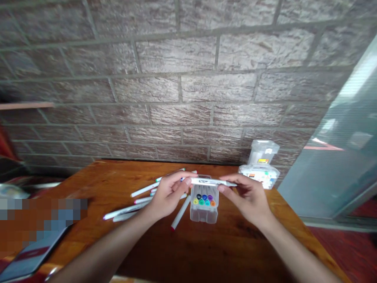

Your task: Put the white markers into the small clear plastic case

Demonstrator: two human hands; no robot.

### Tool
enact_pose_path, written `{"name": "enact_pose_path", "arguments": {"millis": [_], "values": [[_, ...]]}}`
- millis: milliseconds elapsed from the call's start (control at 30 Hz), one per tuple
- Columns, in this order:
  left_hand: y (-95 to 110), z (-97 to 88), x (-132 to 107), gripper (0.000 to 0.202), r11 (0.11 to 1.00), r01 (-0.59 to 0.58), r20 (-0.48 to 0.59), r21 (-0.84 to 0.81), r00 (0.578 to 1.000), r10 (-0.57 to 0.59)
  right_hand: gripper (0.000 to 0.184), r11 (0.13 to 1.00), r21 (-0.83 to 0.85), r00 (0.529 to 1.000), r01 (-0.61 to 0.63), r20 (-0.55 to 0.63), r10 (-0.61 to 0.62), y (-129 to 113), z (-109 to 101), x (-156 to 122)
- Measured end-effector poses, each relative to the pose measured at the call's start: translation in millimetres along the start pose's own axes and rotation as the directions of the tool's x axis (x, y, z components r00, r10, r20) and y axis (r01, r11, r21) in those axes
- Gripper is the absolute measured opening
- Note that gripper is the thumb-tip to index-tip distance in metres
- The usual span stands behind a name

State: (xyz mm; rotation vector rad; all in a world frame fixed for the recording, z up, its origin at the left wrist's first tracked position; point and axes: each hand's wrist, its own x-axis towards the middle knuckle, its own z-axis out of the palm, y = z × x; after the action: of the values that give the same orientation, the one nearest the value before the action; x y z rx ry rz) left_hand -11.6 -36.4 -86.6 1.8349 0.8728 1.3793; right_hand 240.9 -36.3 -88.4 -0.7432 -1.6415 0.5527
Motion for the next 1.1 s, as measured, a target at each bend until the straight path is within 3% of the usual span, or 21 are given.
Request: {"name": "enact_pose_path", "arguments": {"millis": [133, 333, 533, 800, 1100], "values": [[-5.3, 3.7, -8.7, 0.024, 0.997, -0.010, -0.002, -0.079, 1.000, 0.010, 0.011, 0.974, 0.171, 0.989, -0.147, 0.029, 0.144, -3.3, 2.3, -1.4], [-10.1, 4.0, -21.7, 0.027, 0.993, 0.054, -0.009, -0.101, 0.998, -0.055, 0.015, 0.925, 0.256, 0.960, -0.279, 0.098, 0.263, 3.1, 0.9, -10.3], [-8.7, 8.0, -20.4, 0.023, 0.980, 0.054, -0.016, -0.191, 0.998, -0.058, 0.017, 0.936, 0.228, 0.963, -0.269, 0.091, 0.254, 4.4, 2.0, -12.8], [-5.5, 8.4, -17.9, 0.014, 0.979, 0.110, -0.056, -0.174, 0.991, -0.121, 0.012, 0.963, 0.174, 0.976, -0.207, 0.110, 0.190, -11.7, 8.8, -7.5], [-11.5, 8.4, -19.7, 0.011, 0.995, 0.032, -0.072, -0.099, 0.997, -0.039, 0.018, 0.950, 0.187, 0.967, -0.248, 0.101, 0.233, -7.9, 7.9, -9.5]]}}
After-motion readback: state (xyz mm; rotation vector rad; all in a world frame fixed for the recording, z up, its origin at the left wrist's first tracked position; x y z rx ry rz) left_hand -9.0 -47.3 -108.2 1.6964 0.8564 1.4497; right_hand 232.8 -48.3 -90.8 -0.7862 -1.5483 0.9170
